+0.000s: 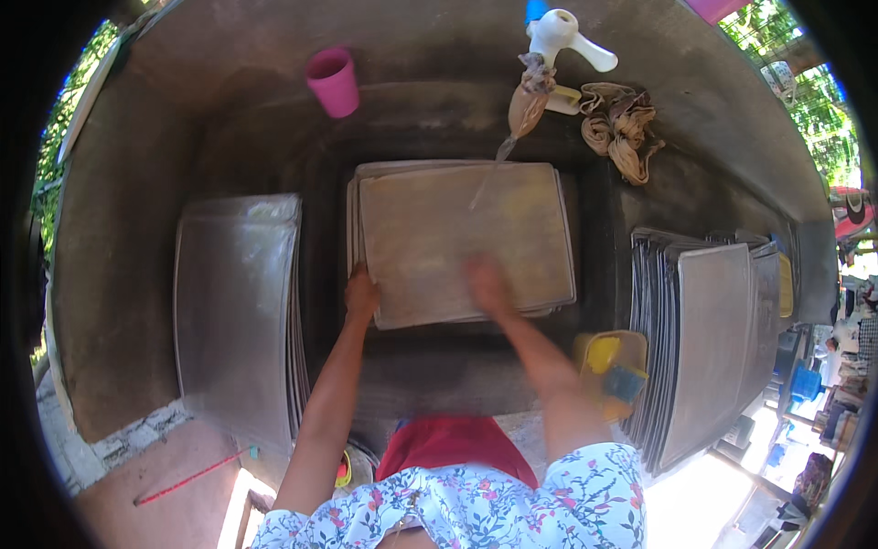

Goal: The person washes multiple metal trays in a concrete sink using a scrubber and running water. They scrub each tray, rinse it, and place it into a stack of clean trays. The process is repeated for several trays.

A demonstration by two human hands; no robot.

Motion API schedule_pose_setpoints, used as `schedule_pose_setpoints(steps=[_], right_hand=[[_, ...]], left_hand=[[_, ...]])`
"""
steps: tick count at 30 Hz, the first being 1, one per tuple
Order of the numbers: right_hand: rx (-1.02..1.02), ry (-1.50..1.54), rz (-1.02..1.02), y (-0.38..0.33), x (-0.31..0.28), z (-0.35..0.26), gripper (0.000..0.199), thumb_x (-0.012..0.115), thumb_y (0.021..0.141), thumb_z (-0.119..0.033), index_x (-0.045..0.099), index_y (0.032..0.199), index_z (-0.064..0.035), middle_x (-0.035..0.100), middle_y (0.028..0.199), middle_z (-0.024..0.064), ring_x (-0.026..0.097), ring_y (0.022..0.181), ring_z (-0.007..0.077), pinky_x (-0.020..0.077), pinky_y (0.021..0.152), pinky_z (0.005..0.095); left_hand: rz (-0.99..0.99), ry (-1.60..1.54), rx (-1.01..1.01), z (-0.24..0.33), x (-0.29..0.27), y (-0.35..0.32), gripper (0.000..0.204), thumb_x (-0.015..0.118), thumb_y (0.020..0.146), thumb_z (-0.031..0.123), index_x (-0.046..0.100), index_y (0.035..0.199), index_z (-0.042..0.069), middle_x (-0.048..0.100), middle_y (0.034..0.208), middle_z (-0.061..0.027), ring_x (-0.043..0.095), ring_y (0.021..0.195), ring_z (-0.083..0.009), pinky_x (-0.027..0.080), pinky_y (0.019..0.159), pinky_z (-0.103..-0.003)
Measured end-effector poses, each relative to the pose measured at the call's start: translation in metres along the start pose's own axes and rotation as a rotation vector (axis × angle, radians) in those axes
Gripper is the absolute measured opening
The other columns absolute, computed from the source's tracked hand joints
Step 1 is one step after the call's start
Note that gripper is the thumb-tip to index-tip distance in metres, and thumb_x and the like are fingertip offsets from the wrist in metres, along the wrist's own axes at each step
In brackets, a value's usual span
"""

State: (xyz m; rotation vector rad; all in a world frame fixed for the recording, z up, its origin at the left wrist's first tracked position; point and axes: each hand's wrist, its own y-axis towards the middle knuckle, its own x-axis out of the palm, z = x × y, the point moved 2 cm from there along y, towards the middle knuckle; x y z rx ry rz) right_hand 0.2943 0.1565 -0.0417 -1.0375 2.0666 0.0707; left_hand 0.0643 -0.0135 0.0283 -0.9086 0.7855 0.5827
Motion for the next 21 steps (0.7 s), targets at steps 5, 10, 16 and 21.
schedule_pose_setpoints(steps=[5,10,16,21], right_hand=[[-0.004,-0.819,0.677,0.103,-0.095,0.083,0.037,0.034,0.096,-0.022,0.048,0.121,0.0009,0.05,0.124,0.0183,0.043,0.12,0.0283,0.0285,0.105,0.0381],[0.034,0.12,0.487,0.139,0.02,-0.009,0.011,0.044,0.09,-0.008,0.053,0.091,-0.0018,0.054,0.094,0.0173,0.053,0.088,0.0308,0.0442,0.077,0.0396],[0.179,0.285,0.191,0.037,-0.011,0.014,0.038,0.044,0.088,-0.008,0.047,0.125,0.0015,0.045,0.126,0.0243,0.04,0.121,0.0414,0.0319,0.104,0.0484],[-0.009,-0.642,0.791,0.153,-0.105,0.045,0.032,0.033,0.098,-0.017,0.046,0.121,0.0006,0.048,0.124,0.0214,0.042,0.12,0.0354,0.0337,0.101,0.0436]], left_hand=[[0.033,-0.137,0.056,-0.021,0.021,0.017,0.06,0.063,0.077,0.0,0.041,0.133,0.009,0.057,0.112,-0.0217,0.057,0.103,-0.0365,0.048,0.085,-0.043],[0.011,-0.125,0.009,-0.019,0.022,0.019,0.066,0.065,0.076,0.0,0.039,0.136,0.011,0.057,0.115,-0.0216,0.057,0.102,-0.0361,0.048,0.085,-0.041],[0.022,-0.167,0.029,-0.018,0.016,0.019,0.064,0.066,0.074,-0.001,0.044,0.133,0.01,0.059,0.109,-0.0223,0.058,0.099,-0.0368,0.048,0.084,-0.041],[0.026,-0.164,0.0,-0.019,0.019,0.02,0.063,0.065,0.074,-0.003,0.045,0.132,0.009,0.06,0.107,-0.022,0.059,0.097,-0.0372,0.048,0.082,-0.041]])
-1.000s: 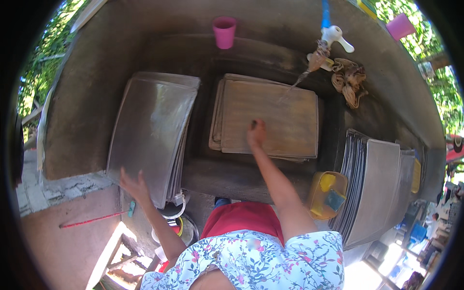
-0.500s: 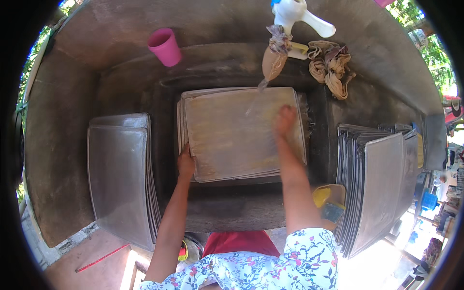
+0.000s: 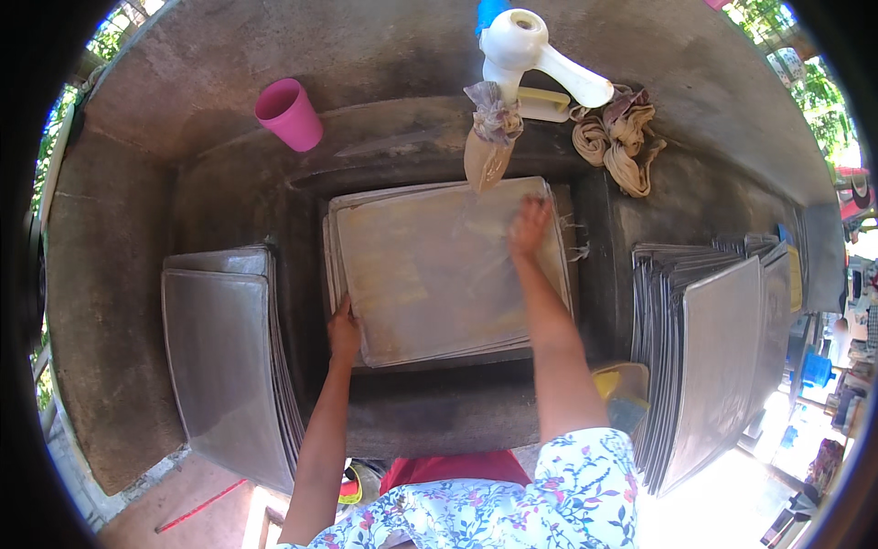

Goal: The person washes multiple metal trays in a concrete sink using a scrubber and running water. They scrub each tray, rinse it, and place it into a stack of clean trays. The process is repeated for several trays.

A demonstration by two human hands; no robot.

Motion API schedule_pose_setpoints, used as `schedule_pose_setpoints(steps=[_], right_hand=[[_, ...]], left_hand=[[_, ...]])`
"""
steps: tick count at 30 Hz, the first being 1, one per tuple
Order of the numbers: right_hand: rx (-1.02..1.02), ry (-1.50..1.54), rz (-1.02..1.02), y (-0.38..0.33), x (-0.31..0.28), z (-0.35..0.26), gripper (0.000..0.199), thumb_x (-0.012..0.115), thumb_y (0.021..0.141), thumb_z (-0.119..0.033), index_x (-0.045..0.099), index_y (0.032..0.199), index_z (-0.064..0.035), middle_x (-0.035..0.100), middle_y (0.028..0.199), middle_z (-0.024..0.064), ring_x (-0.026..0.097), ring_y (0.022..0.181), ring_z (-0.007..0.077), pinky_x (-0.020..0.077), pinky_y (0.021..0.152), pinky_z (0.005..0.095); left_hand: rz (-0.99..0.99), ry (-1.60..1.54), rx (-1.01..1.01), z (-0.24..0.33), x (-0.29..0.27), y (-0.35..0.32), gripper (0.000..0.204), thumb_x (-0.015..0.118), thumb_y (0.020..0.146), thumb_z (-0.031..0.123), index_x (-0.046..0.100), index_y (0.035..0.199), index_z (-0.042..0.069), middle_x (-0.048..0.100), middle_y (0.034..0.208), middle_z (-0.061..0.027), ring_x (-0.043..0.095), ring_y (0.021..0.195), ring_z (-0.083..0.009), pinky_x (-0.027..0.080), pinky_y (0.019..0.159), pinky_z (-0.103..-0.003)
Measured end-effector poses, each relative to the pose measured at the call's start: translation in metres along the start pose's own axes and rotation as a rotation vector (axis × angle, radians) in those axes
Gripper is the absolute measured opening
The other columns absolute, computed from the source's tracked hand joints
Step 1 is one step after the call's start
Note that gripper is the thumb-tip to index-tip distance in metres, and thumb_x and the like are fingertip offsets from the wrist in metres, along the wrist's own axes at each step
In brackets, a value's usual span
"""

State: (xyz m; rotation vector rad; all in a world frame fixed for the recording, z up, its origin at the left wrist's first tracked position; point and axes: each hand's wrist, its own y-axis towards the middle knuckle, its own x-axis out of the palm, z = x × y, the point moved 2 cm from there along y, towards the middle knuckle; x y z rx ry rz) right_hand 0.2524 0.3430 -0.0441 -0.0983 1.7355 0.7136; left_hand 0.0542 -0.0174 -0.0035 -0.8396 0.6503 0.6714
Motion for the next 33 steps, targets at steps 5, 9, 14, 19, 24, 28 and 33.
schedule_pose_setpoints(steps=[5,9,14,19,24,28,33], right_hand=[[-0.039,0.58,-0.232,-0.065,0.003,-0.123,0.033,0.043,0.094,-0.024,0.05,0.118,-0.0021,0.046,0.128,0.0218,0.044,0.12,0.0333,0.0346,0.101,0.0408],[-0.065,0.594,-0.402,-0.072,-0.033,-0.058,0.038,0.04,0.095,-0.025,0.047,0.122,0.0011,0.049,0.123,0.0229,0.037,0.125,0.0361,0.0253,0.107,0.0483],[0.173,0.332,-0.12,0.027,0.026,0.022,0.038,0.04,0.092,-0.018,0.049,0.12,0.0051,0.045,0.127,0.0232,0.037,0.124,0.036,0.0243,0.109,0.041],[-0.248,0.446,-0.12,-0.02,0.05,-0.032,0.03,0.047,0.087,-0.014,0.053,0.113,-0.0008,0.051,0.118,0.0186,0.045,0.113,0.0365,0.032,0.103,0.0401],[0.399,0.784,-0.228,-0.007,0.041,0.007,0.031,0.041,0.086,-0.009,0.053,0.113,-0.0013,0.057,0.111,0.0171,0.051,0.108,0.0313,0.0381,0.096,0.0394],[0.027,0.546,-0.051,0.009,0.077,-0.087,0.038,0.045,0.085,-0.008,0.046,0.123,-0.0015,0.05,0.117,0.0196,0.045,0.114,0.035,0.0341,0.101,0.0413],[-0.37,0.626,-0.176,-0.099,0.045,-0.255,0.041,0.047,0.081,-0.011,0.051,0.121,0.0009,0.05,0.124,0.014,0.036,0.126,0.0376,0.0311,0.105,0.0473]], left_hand=[[0.1,-0.001,0.071,0.002,0.0,-0.004,0.062,0.064,0.073,-0.005,0.046,0.131,0.01,0.061,0.102,-0.0223,0.06,0.093,-0.0366,0.049,0.079,-0.041],[0.024,0.018,0.022,0.0,0.0,-0.001,0.063,0.064,0.073,-0.006,0.046,0.131,0.011,0.061,0.102,-0.022,0.06,0.093,-0.0359,0.05,0.078,-0.04],[0.096,0.019,0.12,-0.008,0.004,0.0,0.069,0.067,0.07,-0.005,0.045,0.133,0.012,0.059,0.079,-0.0168,0.059,0.07,-0.0295,0.048,0.067,-0.039],[0.125,-0.066,0.149,-0.009,0.006,-0.001,0.065,0.067,0.071,-0.005,0.048,0.131,0.013,0.061,0.095,-0.0202,0.061,0.083,-0.0339,0.05,0.074,-0.04],[0.05,-0.034,0.028,-0.003,0.0,-0.001,0.065,0.067,0.071,-0.004,0.048,0.131,0.015,0.062,0.093,-0.0196,0.062,0.083,-0.0328,0.05,0.074,-0.04],[0.026,-0.011,0.011,-0.003,0.001,-0.001,0.064,0.066,0.073,-0.003,0.048,0.131,0.015,0.062,0.093,-0.0189,0.062,0.082,-0.0324,0.05,0.073,-0.04],[0.053,-0.023,0.007,-0.008,0.003,-0.001,0.06,0.066,0.074,0.0,0.049,0.13,0.014,0.062,0.093,-0.019,0.062,0.082,-0.0327,0.05,0.074,-0.04]])
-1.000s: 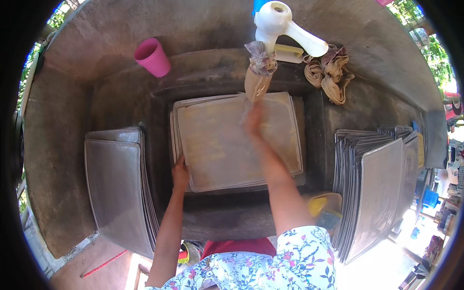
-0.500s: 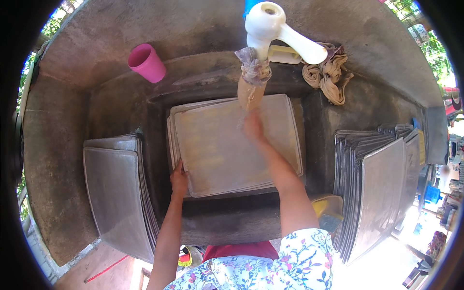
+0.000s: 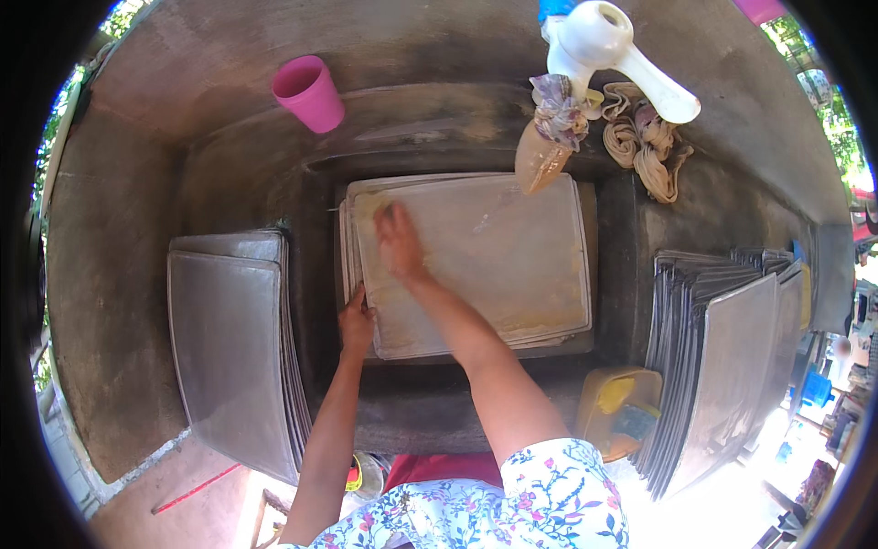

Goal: The person washes multiple metal trays in a concrete sink using a scrubber and running water. They scrub each tray, rinse it, and place it into a stack of clean trays. The process is repeated for several trays.

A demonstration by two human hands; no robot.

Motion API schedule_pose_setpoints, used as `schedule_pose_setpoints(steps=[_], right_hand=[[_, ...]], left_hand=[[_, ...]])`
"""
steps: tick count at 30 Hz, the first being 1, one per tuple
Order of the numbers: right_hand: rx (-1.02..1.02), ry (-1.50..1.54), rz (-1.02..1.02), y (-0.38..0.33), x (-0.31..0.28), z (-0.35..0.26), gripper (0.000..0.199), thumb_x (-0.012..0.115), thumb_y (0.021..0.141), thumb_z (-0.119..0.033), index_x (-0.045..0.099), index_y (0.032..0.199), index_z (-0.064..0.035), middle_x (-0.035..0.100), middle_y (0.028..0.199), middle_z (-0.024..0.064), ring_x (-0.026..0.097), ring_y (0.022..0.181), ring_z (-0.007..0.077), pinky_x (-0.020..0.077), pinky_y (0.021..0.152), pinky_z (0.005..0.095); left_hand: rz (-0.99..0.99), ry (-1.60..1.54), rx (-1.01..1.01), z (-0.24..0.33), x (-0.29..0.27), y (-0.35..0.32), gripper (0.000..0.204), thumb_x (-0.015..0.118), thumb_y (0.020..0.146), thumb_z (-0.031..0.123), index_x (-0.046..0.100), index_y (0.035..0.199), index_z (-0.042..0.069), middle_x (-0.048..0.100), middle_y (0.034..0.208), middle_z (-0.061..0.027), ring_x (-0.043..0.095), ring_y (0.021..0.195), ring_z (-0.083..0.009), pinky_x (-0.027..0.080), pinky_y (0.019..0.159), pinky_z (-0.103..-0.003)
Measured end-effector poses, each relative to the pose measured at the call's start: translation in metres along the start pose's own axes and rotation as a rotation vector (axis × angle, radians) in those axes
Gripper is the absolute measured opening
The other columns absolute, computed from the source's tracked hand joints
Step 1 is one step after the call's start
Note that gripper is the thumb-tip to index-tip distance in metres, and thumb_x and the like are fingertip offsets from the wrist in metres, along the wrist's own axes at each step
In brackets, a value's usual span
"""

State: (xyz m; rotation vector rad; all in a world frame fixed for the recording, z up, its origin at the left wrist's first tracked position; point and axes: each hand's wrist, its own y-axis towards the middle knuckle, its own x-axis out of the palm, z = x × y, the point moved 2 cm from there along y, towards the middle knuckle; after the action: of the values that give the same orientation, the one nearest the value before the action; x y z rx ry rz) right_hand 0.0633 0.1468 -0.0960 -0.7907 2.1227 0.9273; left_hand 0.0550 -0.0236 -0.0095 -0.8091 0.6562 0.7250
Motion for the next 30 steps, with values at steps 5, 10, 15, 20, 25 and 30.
schedule_pose_setpoints(steps=[5,10,15,20,25,30], right_hand=[[0.159,0.062,-0.371,-0.078,-0.113,-0.011,0.037,0.047,0.083,-0.006,0.051,0.119,0.0025,0.051,0.123,0.0177,0.043,0.121,0.0383,0.0369,0.103,0.0413],[0.225,-0.399,-0.085,-0.005,-0.117,0.073,0.046,0.041,0.087,-0.011,0.039,0.132,0.0008,0.041,0.135,0.0204,0.035,0.129,0.0348,0.0304,0.106,0.0415],[-0.277,-0.235,-0.126,0.065,0.002,-0.013,0.046,0.047,0.08,-0.012,0.05,0.123,0.0013,0.042,0.132,0.0176,0.034,0.127,0.0369,0.0313,0.105,0.0435],[-0.329,-0.09,-0.253,-0.029,-0.079,-0.041,0.044,0.05,0.079,-0.007,0.05,0.122,0.0007,0.05,0.122,0.0156,0.037,0.124,0.0366,0.035,0.103,0.0445],[0.093,-0.486,-0.084,-0.021,-0.131,0.074,0.045,0.048,0.082,-0.008,0.047,0.125,0.0017,0.047,0.128,0.0188,0.035,0.126,0.0376,0.031,0.105,0.0458],[-0.196,-0.2,-0.144,0.055,-0.003,0.005,0.043,0.046,0.082,-0.006,0.05,0.124,-0.0016,0.048,0.128,0.0163,0.037,0.125,0.0376,0.032,0.105,0.0442]], left_hand=[[-0.068,-0.012,-0.018,-0.002,0.0,0.003,0.057,0.066,0.075,0.003,0.049,0.129,0.014,0.061,0.1,-0.0196,0.061,0.089,-0.0332,0.049,0.078,-0.041],[-0.051,-0.027,0.018,-0.003,0.0,0.004,0.056,0.065,0.077,0.005,0.049,0.13,0.014,0.06,0.106,-0.0201,0.06,0.096,-0.0342,0.048,0.083,-0.041],[-0.054,-0.059,0.021,-0.003,-0.001,0.004,0.058,0.066,0.077,0.006,0.047,0.131,0.015,0.06,0.106,-0.0205,0.059,0.095,-0.0353,0.048,0.083,-0.042],[-0.131,-0.065,-0.023,-0.003,-0.002,0.007,0.06,0.067,0.076,0.005,0.046,0.132,0.015,0.06,0.103,-0.0206,0.06,0.094,-0.036,0.049,0.082,-0.043],[-0.096,-0.04,0.047,-0.006,0.001,0.006,0.06,0.067,0.076,0.005,0.046,0.131,0.012,0.06,0.102,-0.0231,0.06,0.093,-0.0365,0.049,0.079,-0.042],[-0.061,-0.114,0.11,-0.008,0.003,0.007,0.06,0.067,0.076,0.004,0.046,0.131,0.01,0.061,0.096,-0.0244,0.061,0.089,-0.0373,0.049,0.076,-0.043]])
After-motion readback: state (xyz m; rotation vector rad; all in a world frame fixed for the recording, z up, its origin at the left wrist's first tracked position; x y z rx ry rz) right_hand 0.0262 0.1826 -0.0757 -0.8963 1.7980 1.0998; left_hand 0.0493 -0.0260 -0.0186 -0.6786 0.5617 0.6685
